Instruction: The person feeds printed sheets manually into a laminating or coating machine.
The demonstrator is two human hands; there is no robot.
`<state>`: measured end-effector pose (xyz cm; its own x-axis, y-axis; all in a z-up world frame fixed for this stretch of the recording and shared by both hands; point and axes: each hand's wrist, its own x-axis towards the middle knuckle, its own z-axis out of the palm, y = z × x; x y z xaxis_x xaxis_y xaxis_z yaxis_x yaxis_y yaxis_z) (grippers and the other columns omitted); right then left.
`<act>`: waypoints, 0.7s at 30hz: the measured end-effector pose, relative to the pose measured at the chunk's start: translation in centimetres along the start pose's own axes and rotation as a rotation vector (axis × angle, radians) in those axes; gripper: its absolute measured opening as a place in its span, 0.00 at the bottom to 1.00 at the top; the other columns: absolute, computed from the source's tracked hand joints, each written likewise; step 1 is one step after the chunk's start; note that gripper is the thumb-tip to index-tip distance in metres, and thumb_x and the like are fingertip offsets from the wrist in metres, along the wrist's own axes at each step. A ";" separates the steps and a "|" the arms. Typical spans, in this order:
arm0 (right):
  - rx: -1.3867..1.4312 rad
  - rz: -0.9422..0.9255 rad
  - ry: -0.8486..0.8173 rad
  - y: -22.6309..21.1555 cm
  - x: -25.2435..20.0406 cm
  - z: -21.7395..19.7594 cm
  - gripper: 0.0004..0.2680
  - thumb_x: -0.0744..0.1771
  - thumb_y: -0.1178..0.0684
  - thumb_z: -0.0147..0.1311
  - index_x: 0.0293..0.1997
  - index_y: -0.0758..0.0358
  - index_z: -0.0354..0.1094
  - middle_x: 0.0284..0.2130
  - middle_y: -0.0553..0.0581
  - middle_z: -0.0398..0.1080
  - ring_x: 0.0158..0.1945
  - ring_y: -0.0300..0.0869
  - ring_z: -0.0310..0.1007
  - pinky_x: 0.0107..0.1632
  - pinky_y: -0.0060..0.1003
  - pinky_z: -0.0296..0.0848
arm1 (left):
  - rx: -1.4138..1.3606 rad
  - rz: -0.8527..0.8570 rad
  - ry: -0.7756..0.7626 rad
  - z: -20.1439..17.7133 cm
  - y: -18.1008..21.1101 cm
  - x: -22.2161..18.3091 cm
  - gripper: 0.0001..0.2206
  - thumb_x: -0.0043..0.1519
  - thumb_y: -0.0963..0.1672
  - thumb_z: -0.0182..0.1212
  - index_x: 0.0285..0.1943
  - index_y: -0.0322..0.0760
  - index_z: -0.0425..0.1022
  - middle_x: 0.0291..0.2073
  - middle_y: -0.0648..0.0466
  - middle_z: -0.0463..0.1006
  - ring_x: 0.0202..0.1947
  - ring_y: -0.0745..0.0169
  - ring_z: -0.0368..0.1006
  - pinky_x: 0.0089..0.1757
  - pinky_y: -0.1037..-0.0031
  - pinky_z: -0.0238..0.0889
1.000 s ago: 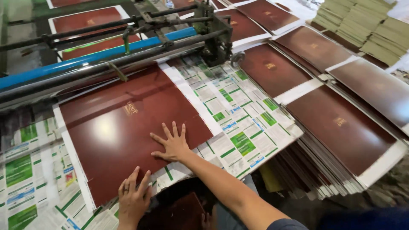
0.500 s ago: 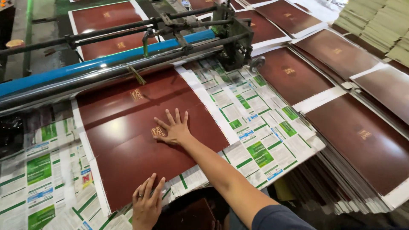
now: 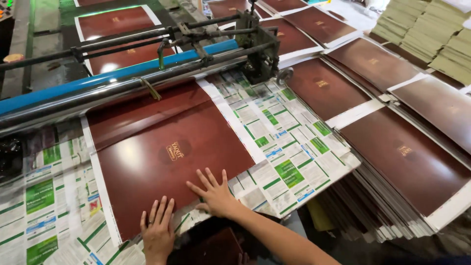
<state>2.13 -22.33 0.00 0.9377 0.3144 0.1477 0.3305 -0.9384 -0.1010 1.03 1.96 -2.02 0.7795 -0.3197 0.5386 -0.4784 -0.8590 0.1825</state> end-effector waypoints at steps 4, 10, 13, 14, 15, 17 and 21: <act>-0.131 -0.091 0.172 2.3 0.4 1.6 0.26 0.69 0.40 0.52 0.78 0.30 0.45 0.76 0.58 0.47 0.77 0.54 0.47 0.65 0.80 0.44 | 0.004 0.000 0.021 0.3 -0.1 -0.5 0.21 0.68 0.47 0.50 0.72 0.55 0.65 0.71 0.61 0.65 0.72 0.60 0.59 0.69 0.54 0.46; -0.145 -0.199 -0.095 3.2 2.9 -2.7 0.24 0.66 0.44 0.50 0.73 0.31 0.50 0.71 0.60 0.55 0.71 0.58 0.58 0.66 0.67 0.54 | 0.071 0.010 -0.004 0.1 0.3 -0.7 0.23 0.67 0.44 0.48 0.73 0.55 0.64 0.72 0.61 0.66 0.72 0.60 0.59 0.69 0.54 0.45; -0.161 -0.251 -0.156 3.3 4.0 -4.0 0.17 0.72 0.49 0.44 0.70 0.29 0.55 0.68 0.62 0.59 0.67 0.59 0.62 0.64 0.69 0.54 | 0.264 0.089 0.074 -0.3 0.8 -1.1 0.24 0.66 0.42 0.48 0.73 0.47 0.64 0.71 0.57 0.66 0.72 0.56 0.60 0.68 0.51 0.45; -0.142 -0.232 -0.101 2.7 4.0 -5.4 0.19 0.70 0.53 0.44 0.70 0.34 0.58 0.64 0.60 0.64 0.66 0.57 0.64 0.67 0.68 0.53 | 0.278 0.235 0.121 -0.1 0.6 -1.4 0.23 0.65 0.44 0.50 0.73 0.48 0.63 0.71 0.54 0.65 0.70 0.55 0.60 0.67 0.50 0.46; -0.123 -0.212 -0.046 2.2 4.1 -6.7 0.20 0.69 0.56 0.45 0.70 0.38 0.60 0.60 0.58 0.68 0.65 0.55 0.67 0.70 0.67 0.52 | 0.292 0.380 0.168 0.1 0.3 -1.6 0.23 0.65 0.45 0.51 0.73 0.49 0.63 0.70 0.52 0.64 0.69 0.54 0.60 0.65 0.49 0.48; -0.141 -0.173 0.176 1.1 3.7 -7.8 0.18 0.69 0.56 0.46 0.68 0.42 0.63 0.59 0.58 0.69 0.65 0.54 0.68 0.72 0.66 0.51 | 0.262 0.373 0.101 0.5 0.4 -1.4 0.24 0.65 0.45 0.53 0.73 0.50 0.63 0.71 0.53 0.63 0.69 0.55 0.61 0.65 0.52 0.50; -0.065 -0.043 0.547 -0.7 2.1 -8.0 0.16 0.70 0.58 0.47 0.66 0.47 0.67 0.59 0.57 0.72 0.66 0.54 0.68 0.74 0.65 0.47 | 0.057 0.235 -0.120 1.1 0.1 -0.4 0.25 0.62 0.49 0.57 0.71 0.48 0.64 0.69 0.52 0.64 0.65 0.51 0.63 0.60 0.55 0.55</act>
<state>3.04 -22.10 8.22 0.7258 0.2484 0.6415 0.3438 -0.9387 -0.0255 1.09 1.57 -3.09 0.6935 -0.5555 0.4588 -0.6313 -0.7754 0.0155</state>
